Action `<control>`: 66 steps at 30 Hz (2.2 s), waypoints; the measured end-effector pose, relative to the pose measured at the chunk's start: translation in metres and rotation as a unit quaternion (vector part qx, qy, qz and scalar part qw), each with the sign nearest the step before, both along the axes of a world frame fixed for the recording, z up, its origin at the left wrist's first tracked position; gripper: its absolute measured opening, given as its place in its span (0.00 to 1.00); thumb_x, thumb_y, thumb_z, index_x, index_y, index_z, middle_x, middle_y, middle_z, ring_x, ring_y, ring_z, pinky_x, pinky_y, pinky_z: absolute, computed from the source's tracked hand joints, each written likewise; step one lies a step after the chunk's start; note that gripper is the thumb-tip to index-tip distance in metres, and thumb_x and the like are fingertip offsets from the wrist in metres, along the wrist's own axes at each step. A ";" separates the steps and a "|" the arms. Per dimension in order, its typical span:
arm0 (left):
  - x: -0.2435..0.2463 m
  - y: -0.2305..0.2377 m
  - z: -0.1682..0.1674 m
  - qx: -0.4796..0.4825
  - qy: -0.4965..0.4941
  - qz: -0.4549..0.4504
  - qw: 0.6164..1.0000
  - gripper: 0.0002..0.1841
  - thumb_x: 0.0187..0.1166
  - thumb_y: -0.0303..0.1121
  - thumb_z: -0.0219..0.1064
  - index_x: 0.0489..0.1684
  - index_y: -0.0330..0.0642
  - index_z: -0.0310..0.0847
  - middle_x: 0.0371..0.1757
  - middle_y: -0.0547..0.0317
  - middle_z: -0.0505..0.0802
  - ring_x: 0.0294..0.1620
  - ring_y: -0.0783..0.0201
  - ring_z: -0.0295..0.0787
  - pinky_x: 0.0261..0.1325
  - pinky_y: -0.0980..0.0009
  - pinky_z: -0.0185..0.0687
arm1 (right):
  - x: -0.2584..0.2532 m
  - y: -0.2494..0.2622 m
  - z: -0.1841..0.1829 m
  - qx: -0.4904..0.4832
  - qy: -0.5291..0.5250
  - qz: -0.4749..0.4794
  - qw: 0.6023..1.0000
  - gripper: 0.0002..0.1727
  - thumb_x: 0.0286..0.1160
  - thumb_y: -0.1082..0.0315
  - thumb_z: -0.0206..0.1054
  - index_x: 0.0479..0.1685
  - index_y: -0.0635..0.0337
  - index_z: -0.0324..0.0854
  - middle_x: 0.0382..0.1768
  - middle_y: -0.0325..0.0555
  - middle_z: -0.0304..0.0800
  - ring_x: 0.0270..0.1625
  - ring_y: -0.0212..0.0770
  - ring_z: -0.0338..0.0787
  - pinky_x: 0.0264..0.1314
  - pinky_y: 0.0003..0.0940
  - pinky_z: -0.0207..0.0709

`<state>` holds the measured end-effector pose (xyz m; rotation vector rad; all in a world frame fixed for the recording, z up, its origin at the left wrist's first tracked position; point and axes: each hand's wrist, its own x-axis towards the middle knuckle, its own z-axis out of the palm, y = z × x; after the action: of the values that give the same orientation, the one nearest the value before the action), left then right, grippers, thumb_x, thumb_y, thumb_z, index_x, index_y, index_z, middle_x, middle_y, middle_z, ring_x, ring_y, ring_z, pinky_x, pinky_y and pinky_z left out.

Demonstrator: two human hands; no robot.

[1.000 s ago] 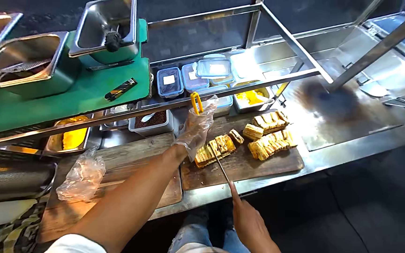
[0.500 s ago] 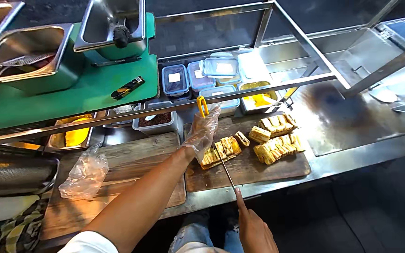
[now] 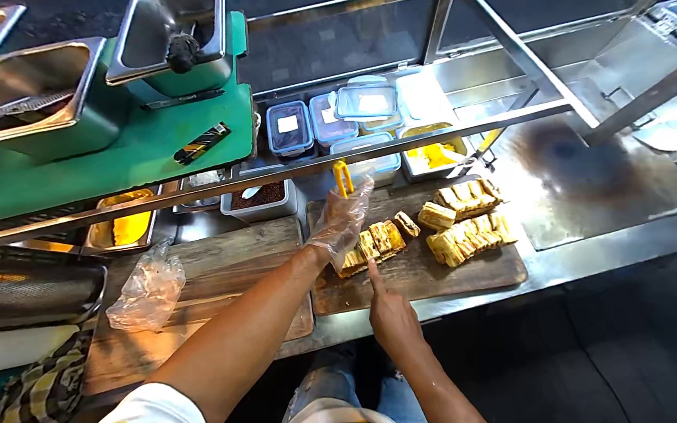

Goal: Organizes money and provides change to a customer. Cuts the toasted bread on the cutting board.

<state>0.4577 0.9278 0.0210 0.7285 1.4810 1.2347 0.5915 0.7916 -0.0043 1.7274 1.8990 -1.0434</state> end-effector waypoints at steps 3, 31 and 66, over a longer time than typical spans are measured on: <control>0.002 -0.002 -0.004 0.009 0.080 -0.028 0.996 0.17 0.87 0.42 0.63 0.24 0.48 0.75 0.14 0.70 0.71 0.14 0.73 0.66 0.21 0.74 0.66 | 0.014 -0.027 0.002 -0.009 -0.008 -0.006 1.000 0.43 0.88 0.66 0.48 0.97 0.25 0.29 0.49 0.58 0.90 0.47 0.59 0.94 0.49 0.57 0.86; -0.006 -0.019 -0.008 0.037 0.051 -0.042 0.997 0.16 0.88 0.45 0.61 0.27 0.51 0.75 0.15 0.72 0.72 0.14 0.75 0.67 0.21 0.76 0.66 | 0.127 -0.136 -0.024 -0.050 0.354 -0.131 0.925 0.35 0.93 0.65 0.48 0.98 0.48 0.44 0.27 0.45 0.85 0.22 0.40 0.83 0.29 0.43 0.84; -0.023 -0.033 -0.006 0.013 0.183 -0.035 0.982 0.19 0.86 0.48 0.63 0.29 0.44 0.82 0.19 0.66 0.79 0.20 0.72 0.74 0.28 0.72 0.74 | -0.024 -0.033 -0.043 0.003 0.014 -0.008 1.000 0.40 0.89 0.64 0.46 0.98 0.28 0.32 0.52 0.58 0.91 0.47 0.58 0.95 0.51 0.57 0.87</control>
<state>0.4345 0.8944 0.0147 1.0581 1.7204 1.1075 0.5670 0.7585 -0.0470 1.7425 1.9096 -1.0745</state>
